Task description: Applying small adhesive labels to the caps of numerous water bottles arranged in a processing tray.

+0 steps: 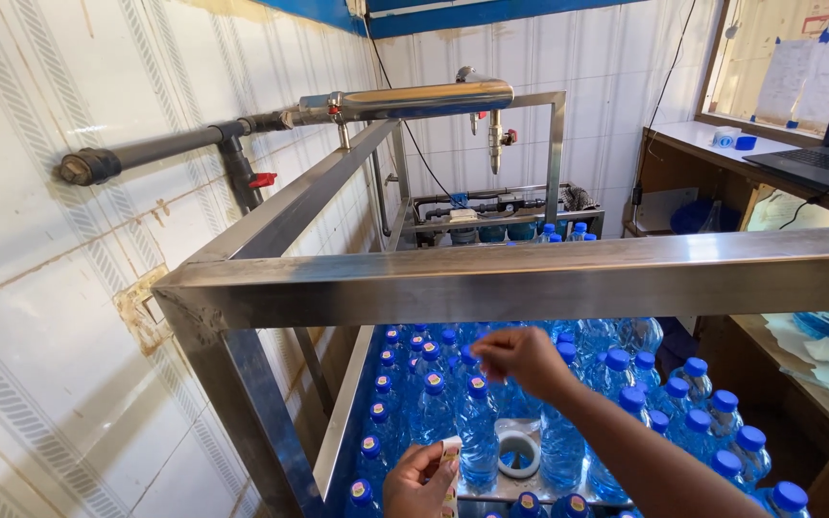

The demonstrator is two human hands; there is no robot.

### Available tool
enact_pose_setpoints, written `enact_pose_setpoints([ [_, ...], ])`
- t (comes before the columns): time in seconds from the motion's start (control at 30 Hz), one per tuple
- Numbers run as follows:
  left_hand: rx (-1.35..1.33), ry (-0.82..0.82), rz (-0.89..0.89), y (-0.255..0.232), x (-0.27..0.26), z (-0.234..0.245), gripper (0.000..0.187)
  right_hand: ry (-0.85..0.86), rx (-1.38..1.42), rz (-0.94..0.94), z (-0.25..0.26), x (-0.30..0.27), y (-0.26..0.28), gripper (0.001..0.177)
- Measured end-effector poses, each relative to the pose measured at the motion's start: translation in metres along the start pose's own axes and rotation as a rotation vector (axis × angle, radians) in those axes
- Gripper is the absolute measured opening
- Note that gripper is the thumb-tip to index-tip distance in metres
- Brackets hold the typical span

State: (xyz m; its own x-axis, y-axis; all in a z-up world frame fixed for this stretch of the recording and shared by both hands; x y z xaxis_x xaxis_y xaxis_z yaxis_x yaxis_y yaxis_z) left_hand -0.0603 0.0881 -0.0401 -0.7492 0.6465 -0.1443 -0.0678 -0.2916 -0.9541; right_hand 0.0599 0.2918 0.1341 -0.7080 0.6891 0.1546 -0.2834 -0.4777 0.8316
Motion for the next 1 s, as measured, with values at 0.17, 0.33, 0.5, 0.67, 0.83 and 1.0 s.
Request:
enact_pose_setpoints([
  [0.17,-0.057,0.022,0.129,0.002,-0.006,0.004,0.032,-0.014,-0.404,0.069,-0.004,0.040,-0.003,0.035],
  [0.33,-0.024,0.015,0.057,0.006,0.003,0.009,0.028,0.134,-0.619,0.135,-0.035,0.051,-0.020,0.050],
  [0.5,0.008,0.010,0.032,0.013,0.013,0.009,0.030,0.115,-0.642,0.126,-0.038,0.049,-0.019,0.046],
  [0.67,0.044,0.001,-0.009,0.016,0.021,0.009,0.032,0.081,-0.593,0.126,-0.035,0.047,-0.017,0.045],
  [0.83,0.024,0.015,0.019,0.009,0.016,0.009,0.030,0.107,-0.737,0.291,-0.047,0.051,-0.027,0.050],
  [1.0,-0.019,0.024,0.037,0.008,0.015,0.007,0.031,0.238,-0.793,0.033,-0.044,0.044,-0.042,0.055],
])
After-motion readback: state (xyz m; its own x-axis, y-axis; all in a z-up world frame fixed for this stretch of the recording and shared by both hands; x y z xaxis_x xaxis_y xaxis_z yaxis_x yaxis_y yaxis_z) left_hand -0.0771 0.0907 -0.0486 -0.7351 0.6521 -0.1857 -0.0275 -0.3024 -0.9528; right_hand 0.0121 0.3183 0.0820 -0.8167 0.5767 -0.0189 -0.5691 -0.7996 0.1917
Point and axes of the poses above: each hand's wrist, its own x-axis towards the middle knuckle, its own z-axis out of the back of the hand, y = z × x, the point moved 10 cm from there along x, towards the middle knuckle, and after that the axes turned 2 degrees about -z, right-handed, at the moved point
